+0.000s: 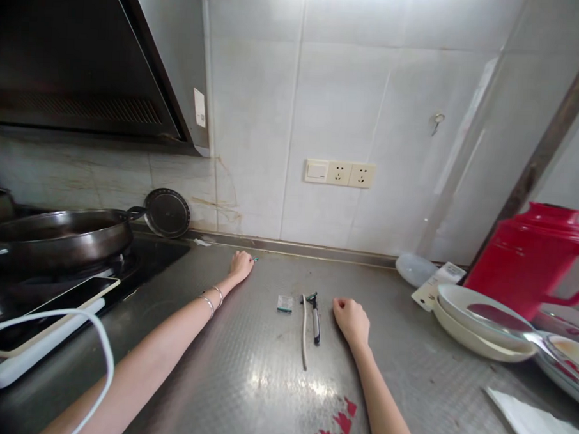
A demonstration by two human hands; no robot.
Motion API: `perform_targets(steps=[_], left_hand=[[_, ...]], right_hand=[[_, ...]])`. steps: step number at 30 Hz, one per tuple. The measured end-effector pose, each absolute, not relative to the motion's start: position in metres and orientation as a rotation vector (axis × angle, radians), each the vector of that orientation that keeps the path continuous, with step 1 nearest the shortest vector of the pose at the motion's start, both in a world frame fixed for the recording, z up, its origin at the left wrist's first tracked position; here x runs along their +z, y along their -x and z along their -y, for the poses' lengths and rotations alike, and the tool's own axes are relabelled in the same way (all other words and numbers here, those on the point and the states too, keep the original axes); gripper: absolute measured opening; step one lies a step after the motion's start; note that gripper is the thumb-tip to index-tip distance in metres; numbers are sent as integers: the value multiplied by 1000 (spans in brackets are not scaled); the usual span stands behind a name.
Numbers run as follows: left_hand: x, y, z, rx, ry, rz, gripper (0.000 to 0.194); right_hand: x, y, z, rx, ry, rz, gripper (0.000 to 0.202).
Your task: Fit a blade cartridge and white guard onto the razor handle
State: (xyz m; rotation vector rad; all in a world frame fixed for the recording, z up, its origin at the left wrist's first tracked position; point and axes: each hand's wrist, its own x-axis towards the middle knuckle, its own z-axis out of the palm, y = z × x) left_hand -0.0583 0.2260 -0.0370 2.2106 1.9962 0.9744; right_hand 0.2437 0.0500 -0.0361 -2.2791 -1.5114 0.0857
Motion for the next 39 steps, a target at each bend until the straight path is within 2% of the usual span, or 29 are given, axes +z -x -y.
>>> perform_targets(steps=[9, 17, 24, 39], left_hand=[[-22, 44, -191, 1132, -2290, -1578, 15], [-30, 24, -127, 999, -2527, -989, 15], [-33, 22, -106, 864, -2646, -917, 15], [-36, 18, -106, 900, -2687, -903, 19]], right_hand=[[-35, -244, -50, 99, 2290, 1517, 42], [-33, -242, -47, 104, 2272, 1522, 42], [-33, -242, -46, 95, 2285, 1520, 42], [-34, -242, -47, 75, 2277, 1523, 43]])
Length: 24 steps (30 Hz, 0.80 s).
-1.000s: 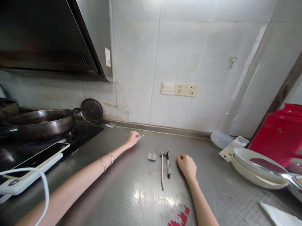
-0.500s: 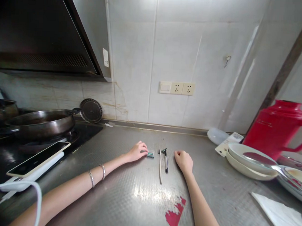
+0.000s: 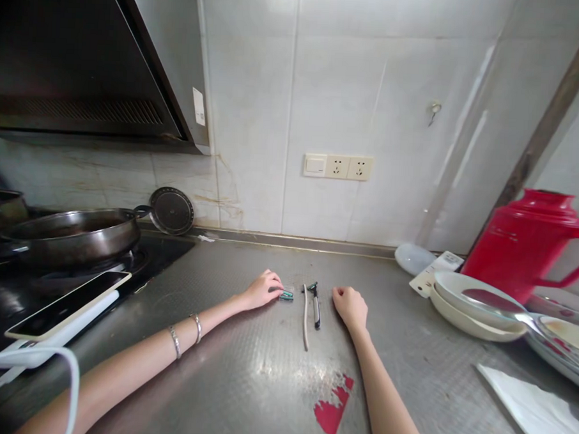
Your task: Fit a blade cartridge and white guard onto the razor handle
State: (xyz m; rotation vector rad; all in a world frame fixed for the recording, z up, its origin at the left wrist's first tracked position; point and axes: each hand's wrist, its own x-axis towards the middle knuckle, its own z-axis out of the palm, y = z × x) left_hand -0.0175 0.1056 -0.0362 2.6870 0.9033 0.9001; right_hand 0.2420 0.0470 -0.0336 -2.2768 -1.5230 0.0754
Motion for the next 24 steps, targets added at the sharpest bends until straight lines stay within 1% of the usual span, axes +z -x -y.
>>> perform_targets(steps=[6, 17, 24], left_hand=[[-38, 18, -104, 916, -2680, -907, 21], [-40, 18, -107, 926, -2704, -925, 18], [-34, 23, -100, 888, -2840, -888, 22]], right_hand=[[-35, -243, -47, 74, 2260, 1529, 43], [-37, -244, -49, 74, 2267, 1513, 42], [-36, -244, -49, 94, 2279, 1513, 42]])
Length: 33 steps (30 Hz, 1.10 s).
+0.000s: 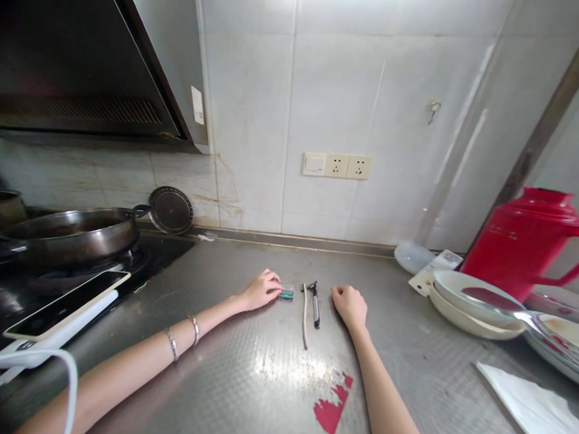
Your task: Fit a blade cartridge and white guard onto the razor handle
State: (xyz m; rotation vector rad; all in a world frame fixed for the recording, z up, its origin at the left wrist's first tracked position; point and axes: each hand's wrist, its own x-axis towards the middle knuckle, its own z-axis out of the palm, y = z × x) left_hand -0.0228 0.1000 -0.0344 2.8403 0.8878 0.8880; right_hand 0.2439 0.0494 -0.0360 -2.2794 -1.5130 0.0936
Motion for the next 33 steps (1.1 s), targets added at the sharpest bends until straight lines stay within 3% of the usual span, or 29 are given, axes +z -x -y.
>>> perform_targets(steps=[12, 18, 33], left_hand=[[-30, 26, -92, 865, -2828, -895, 29], [-37, 21, -98, 812, -2595, -956, 67], [-37, 16, -95, 810, -2387, -1003, 54]], right_hand=[[-34, -243, -49, 103, 2283, 1506, 42], [-35, -243, -49, 90, 2277, 1513, 43], [-33, -242, -48, 112, 2292, 1515, 41]])
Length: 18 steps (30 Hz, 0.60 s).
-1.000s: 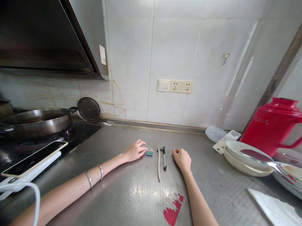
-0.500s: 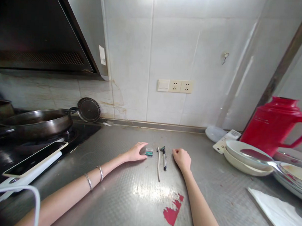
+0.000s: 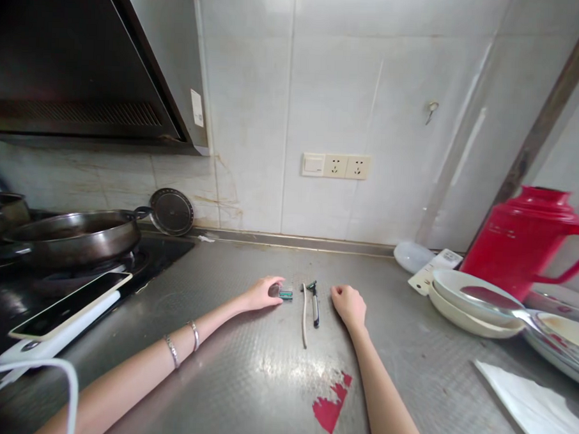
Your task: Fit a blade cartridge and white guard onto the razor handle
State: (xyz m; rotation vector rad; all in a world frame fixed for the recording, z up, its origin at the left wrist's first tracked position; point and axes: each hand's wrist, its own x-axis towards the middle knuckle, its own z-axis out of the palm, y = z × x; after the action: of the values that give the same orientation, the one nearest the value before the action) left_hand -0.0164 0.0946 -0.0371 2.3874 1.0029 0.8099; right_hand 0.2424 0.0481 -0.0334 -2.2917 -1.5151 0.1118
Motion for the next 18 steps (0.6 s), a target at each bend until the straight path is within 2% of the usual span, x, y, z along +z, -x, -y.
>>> perform_targets(steps=[18], left_hand=[[-37, 16, -91, 849, -2405, -1008, 52]], right_hand=[[-33, -240, -45, 72, 2288, 1548, 43]])
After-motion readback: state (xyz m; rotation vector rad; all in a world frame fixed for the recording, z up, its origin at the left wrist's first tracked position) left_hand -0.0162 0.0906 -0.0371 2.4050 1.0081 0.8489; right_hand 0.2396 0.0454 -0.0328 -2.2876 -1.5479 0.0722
